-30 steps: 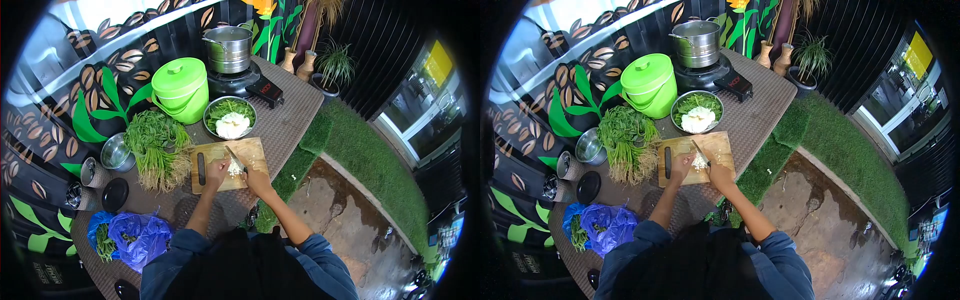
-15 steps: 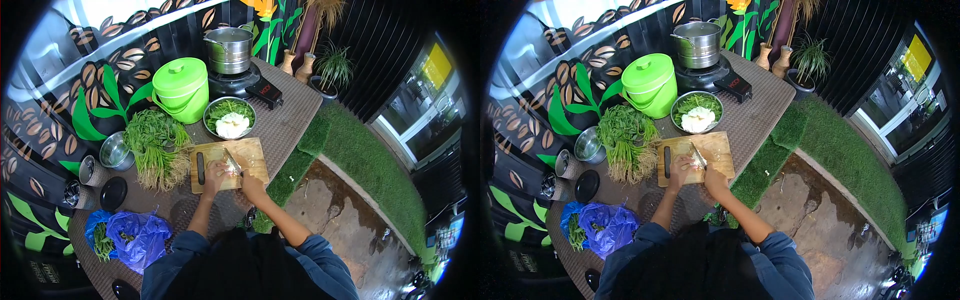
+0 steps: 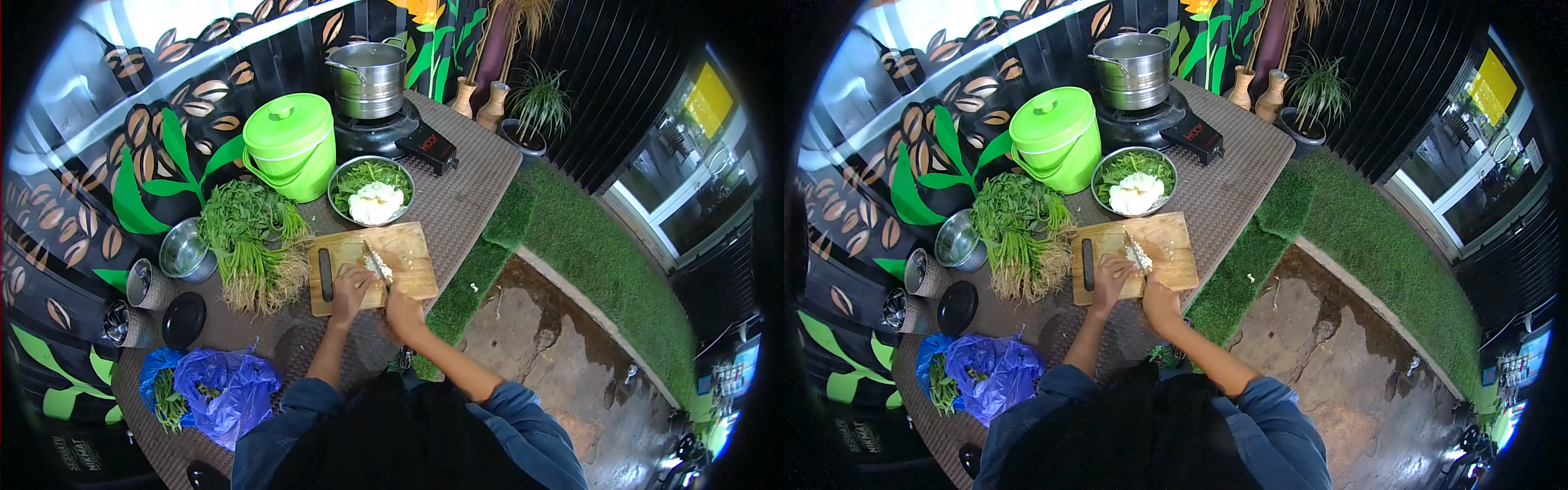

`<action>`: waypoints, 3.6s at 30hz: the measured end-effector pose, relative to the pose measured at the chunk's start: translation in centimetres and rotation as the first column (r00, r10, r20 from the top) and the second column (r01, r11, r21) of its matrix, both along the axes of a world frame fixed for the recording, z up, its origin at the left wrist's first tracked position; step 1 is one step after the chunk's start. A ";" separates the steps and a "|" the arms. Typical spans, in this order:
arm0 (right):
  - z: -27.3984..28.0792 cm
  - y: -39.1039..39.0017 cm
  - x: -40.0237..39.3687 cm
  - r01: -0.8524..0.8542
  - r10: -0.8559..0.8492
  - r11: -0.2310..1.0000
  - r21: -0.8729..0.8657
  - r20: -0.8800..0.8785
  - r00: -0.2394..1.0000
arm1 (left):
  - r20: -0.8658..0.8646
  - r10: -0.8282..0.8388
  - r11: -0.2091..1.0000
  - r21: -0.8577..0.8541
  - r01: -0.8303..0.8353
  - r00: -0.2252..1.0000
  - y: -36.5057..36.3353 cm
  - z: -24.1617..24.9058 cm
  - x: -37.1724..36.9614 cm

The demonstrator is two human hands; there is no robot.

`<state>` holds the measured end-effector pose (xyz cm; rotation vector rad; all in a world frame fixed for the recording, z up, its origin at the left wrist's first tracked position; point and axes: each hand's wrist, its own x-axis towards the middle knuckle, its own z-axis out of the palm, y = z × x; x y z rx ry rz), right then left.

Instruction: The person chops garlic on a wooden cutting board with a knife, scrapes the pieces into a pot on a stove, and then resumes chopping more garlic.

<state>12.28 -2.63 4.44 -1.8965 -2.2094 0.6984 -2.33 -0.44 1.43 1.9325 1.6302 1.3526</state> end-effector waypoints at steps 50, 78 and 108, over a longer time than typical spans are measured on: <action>-1.1 1.8 0.7 -0.079 0.082 0.988 0.135 -0.016 0.997 | 0.090 0.036 0.998 -0.057 -0.031 0.995 -0.4 0.0 0.0; 1.4 2.3 0.8 -0.053 0.055 0.998 0.028 -0.118 0.992 | 0.149 0.042 0.998 0.041 -0.049 0.988 -0.4 0.6 0.1; -2.1 0.5 -0.4 -0.022 0.020 0.988 0.151 0.016 1.000 | 0.005 0.057 0.998 0.039 -0.057 0.998 -0.4 0.1 -0.2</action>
